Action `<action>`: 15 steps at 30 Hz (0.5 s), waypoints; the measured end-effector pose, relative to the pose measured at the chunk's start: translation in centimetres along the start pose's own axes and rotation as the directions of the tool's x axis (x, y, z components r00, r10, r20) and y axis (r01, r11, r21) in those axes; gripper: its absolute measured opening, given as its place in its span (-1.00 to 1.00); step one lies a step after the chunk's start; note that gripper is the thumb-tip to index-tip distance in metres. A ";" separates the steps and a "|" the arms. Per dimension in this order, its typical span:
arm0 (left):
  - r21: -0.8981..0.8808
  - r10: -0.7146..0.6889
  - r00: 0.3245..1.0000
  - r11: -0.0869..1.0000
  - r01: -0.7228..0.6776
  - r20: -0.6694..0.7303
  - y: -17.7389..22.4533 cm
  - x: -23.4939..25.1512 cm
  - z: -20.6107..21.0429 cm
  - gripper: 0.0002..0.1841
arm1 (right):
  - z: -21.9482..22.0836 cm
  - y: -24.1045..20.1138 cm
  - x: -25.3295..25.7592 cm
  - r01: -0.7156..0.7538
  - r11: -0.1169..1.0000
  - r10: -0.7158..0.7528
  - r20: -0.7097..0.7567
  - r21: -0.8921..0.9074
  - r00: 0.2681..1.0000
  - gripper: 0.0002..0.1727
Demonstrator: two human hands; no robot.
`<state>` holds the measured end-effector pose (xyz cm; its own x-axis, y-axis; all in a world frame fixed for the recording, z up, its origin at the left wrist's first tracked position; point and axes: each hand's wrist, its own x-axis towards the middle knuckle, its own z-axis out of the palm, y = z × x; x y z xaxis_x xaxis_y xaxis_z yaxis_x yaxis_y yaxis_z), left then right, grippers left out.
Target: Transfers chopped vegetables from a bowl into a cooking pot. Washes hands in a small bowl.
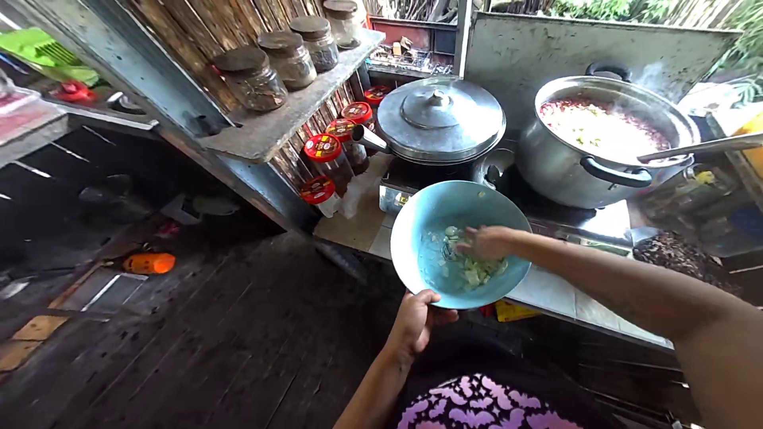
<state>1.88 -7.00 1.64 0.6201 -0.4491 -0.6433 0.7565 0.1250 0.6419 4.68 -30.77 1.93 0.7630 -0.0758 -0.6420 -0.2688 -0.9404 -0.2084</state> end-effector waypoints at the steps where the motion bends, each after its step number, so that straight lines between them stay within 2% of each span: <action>1: 0.007 -0.010 1.000 1.000 0.010 -0.005 -0.1 0.1 -0.4 -0.81 | 0.7 -0.8 -0.5 0.002 1.000 -0.002 0.049 0.007 0.999 -0.07; 3: 0.040 -0.005 1.000 0.999 0.006 -0.029 -0.3 0.1 -1.4 -0.78 | 0.8 -2.9 -1.4 0.070 0.998 -0.069 0.095 -0.004 0.993 -0.17; 4: 0.057 0.012 0.999 0.998 -0.009 -0.049 -0.5 0.1 -2.3 -0.76 | 0.3 -4.0 -1.9 0.114 0.993 -0.114 0.049 -0.004 0.992 -0.28; 6: 0.074 0.045 0.996 0.997 -0.039 -0.082 -0.9 0.2 -4.5 -0.72 | -1.1 -5.3 -2.1 0.200 0.978 -0.184 -0.210 0.060 0.960 -0.52; 8: 0.052 0.069 0.990 0.997 -0.063 -0.123 -1.7 0.0 -7.6 -0.71 | -2.5 -5.5 -0.8 0.263 0.955 -0.157 -0.513 0.139 0.844 -0.67; 10: 0.025 0.103 0.977 0.995 -0.100 -0.186 -2.7 -0.7 -10.7 -0.69 | -3.6 -4.9 2.0 0.249 0.948 -0.045 -0.690 0.200 0.723 -0.74; 11: 0.014 0.120 0.969 0.993 -0.120 -0.216 -3.1 -1.2 -12.2 -0.68 | -3.9 -4.7 4.0 0.205 0.945 0.030 -0.690 0.255 0.723 -0.75; 12: 0.000 0.136 0.958 0.990 -0.141 -0.251 -3.5 -1.7 -13.5 -0.69 | -3.8 -4.5 6.3 0.149 0.945 0.081 -0.649 0.292 0.757 -0.75; 14: -0.029 0.162 0.933 0.983 -0.181 -0.322 -4.2 -2.7 -15.9 -0.71 | -2.3 -5.0 11.2 0.057 0.961 0.097 -0.522 0.270 0.848 -0.72; 15: -0.032 0.172 0.920 0.980 -0.195 -0.353 -4.5 -3.2 -16.9 -0.72 | -1.4 -5.8 13.0 0.019 0.972 0.094 -0.463 0.235 0.881 -0.62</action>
<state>-0.02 8.85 -6.23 0.7736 -0.0790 -0.6288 0.6271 0.2388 0.7415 16.97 -26.81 -4.14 0.9193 -0.3088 -0.2441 -0.3845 -0.8374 -0.3884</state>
